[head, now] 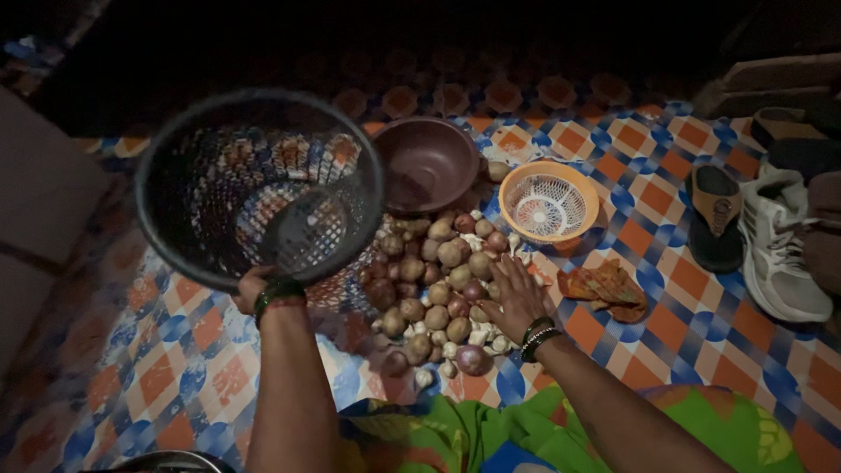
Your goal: The person sits on a patterned floor and sorts a pile of potatoes, onions, and garlic cloves. They use a black plastic basket to scoop and separate the potatoes, then place them back into the basket. The person also uses a brown bowl to gather and move the onions and garlic.
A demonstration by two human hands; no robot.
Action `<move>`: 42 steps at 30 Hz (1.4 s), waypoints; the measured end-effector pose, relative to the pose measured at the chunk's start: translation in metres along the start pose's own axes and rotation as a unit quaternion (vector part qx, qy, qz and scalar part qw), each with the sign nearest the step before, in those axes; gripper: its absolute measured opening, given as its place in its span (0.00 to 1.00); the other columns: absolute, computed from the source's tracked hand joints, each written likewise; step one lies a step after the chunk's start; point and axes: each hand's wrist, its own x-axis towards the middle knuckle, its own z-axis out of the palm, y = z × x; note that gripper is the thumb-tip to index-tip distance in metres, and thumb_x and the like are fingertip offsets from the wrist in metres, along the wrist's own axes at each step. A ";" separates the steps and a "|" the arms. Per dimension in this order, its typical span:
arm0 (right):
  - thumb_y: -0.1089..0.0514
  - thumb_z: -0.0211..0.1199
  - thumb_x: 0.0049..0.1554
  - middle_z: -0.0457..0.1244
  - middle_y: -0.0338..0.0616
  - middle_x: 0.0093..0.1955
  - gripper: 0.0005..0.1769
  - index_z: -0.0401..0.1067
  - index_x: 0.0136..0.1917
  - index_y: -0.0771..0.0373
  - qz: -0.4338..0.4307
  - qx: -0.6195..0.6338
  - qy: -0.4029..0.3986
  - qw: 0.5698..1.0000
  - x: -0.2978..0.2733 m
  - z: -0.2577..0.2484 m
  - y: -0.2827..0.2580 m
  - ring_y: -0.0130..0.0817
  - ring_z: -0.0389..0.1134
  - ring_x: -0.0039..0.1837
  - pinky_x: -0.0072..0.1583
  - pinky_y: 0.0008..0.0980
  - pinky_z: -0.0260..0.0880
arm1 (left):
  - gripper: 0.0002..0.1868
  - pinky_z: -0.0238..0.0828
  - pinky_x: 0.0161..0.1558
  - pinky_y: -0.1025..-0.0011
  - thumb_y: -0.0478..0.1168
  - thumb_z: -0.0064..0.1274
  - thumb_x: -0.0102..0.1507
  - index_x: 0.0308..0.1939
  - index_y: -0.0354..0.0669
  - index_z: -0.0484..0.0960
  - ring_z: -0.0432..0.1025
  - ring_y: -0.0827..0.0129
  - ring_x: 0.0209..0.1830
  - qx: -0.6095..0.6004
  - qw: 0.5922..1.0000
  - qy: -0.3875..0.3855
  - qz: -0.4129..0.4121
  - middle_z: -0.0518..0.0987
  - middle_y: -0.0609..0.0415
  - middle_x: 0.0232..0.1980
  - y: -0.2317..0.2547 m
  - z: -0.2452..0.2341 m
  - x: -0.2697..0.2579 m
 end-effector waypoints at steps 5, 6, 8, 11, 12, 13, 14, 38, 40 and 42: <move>0.42 0.61 0.58 0.37 0.52 0.86 0.46 0.46 0.82 0.56 -0.132 0.067 0.198 0.969 -0.008 -0.016 -0.014 0.53 0.35 0.86 0.80 0.55 0.40 | 0.34 0.63 0.28 0.59 0.17 0.45 0.54 0.65 0.37 0.75 0.69 0.60 0.27 0.069 0.983 -0.128 0.112 0.75 0.50 0.39 0.020 -0.013 -0.055; 0.43 0.60 0.60 0.38 0.52 0.87 0.46 0.46 0.83 0.57 -0.158 0.077 0.238 0.955 -0.009 -0.022 -0.019 0.54 0.36 0.86 0.80 0.55 0.41 | 0.34 0.68 0.30 0.61 0.17 0.44 0.53 0.64 0.34 0.75 0.72 0.61 0.30 0.056 0.978 -0.166 0.117 0.77 0.51 0.41 0.026 -0.014 -0.068; 0.43 0.57 0.60 0.38 0.51 0.87 0.44 0.47 0.83 0.56 -0.154 0.043 0.241 0.957 -0.010 -0.033 -0.030 0.52 0.37 0.86 0.81 0.53 0.38 | 0.35 0.78 0.36 0.65 0.15 0.44 0.50 0.63 0.27 0.74 0.78 0.63 0.36 0.033 0.961 -0.243 0.125 0.81 0.53 0.45 0.038 -0.014 -0.090; 0.37 0.53 0.60 0.40 0.53 0.85 0.43 0.49 0.81 0.56 -0.182 -0.018 0.226 0.957 -0.013 -0.041 -0.043 0.52 0.36 0.85 0.80 0.53 0.33 | 0.41 0.77 0.31 0.68 0.16 0.44 0.47 0.65 0.40 0.71 0.76 0.67 0.32 0.152 0.939 -0.286 0.120 0.80 0.56 0.39 0.053 -0.011 -0.112; 0.34 0.51 0.60 0.41 0.54 0.84 0.43 0.50 0.80 0.56 -0.198 -0.041 0.217 0.955 -0.012 -0.041 -0.045 0.53 0.36 0.84 0.79 0.54 0.30 | 0.40 0.76 0.32 0.69 0.17 0.45 0.47 0.64 0.37 0.73 0.76 0.67 0.34 0.173 0.916 -0.332 0.143 0.80 0.55 0.41 0.053 -0.010 -0.118; 0.33 0.47 0.61 0.42 0.49 0.84 0.40 0.52 0.79 0.53 -0.184 -0.058 0.131 0.972 -0.011 -0.040 -0.046 0.48 0.36 0.85 0.81 0.55 0.28 | 0.39 0.75 0.34 0.71 0.17 0.46 0.47 0.64 0.34 0.75 0.76 0.67 0.35 0.194 0.891 -0.375 0.166 0.81 0.55 0.43 0.052 -0.010 -0.123; 0.31 0.43 0.63 0.43 0.44 0.84 0.38 0.54 0.79 0.50 -0.168 -0.075 0.043 0.982 -0.009 -0.038 -0.048 0.44 0.35 0.86 0.82 0.56 0.25 | 0.38 0.74 0.35 0.72 0.17 0.47 0.47 0.63 0.31 0.77 0.76 0.68 0.37 0.213 0.863 -0.418 0.188 0.81 0.54 0.45 0.050 -0.009 -0.127; 0.39 0.55 0.58 0.55 0.55 0.74 0.35 0.62 0.73 0.57 -0.185 -0.006 -0.046 0.982 0.007 -0.016 -0.080 0.53 0.52 0.74 0.72 0.53 0.50 | 0.63 0.72 0.22 0.73 0.14 0.48 0.47 0.77 0.77 0.55 0.79 0.65 0.35 0.578 0.482 -0.390 0.530 0.67 0.51 0.76 0.045 0.078 -0.139; 0.42 0.59 0.59 0.58 0.56 0.71 0.32 0.64 0.71 0.59 -0.199 0.190 -0.077 0.958 -0.007 -0.008 -0.118 0.52 0.57 0.71 0.72 0.50 0.56 | 0.59 0.73 0.23 0.73 0.17 0.50 0.52 0.77 0.80 0.55 0.79 0.63 0.31 0.601 0.483 -0.393 0.501 0.67 0.53 0.76 0.038 0.087 -0.150; 0.44 0.64 0.55 0.58 0.57 0.71 0.36 0.62 0.72 0.60 -0.217 0.216 -0.113 0.945 -0.014 -0.009 -0.134 0.52 0.58 0.71 0.71 0.49 0.57 | 0.58 0.75 0.26 0.73 0.18 0.51 0.55 0.78 0.82 0.54 0.80 0.62 0.32 0.623 0.479 -0.390 0.479 0.67 0.53 0.76 0.039 0.096 -0.154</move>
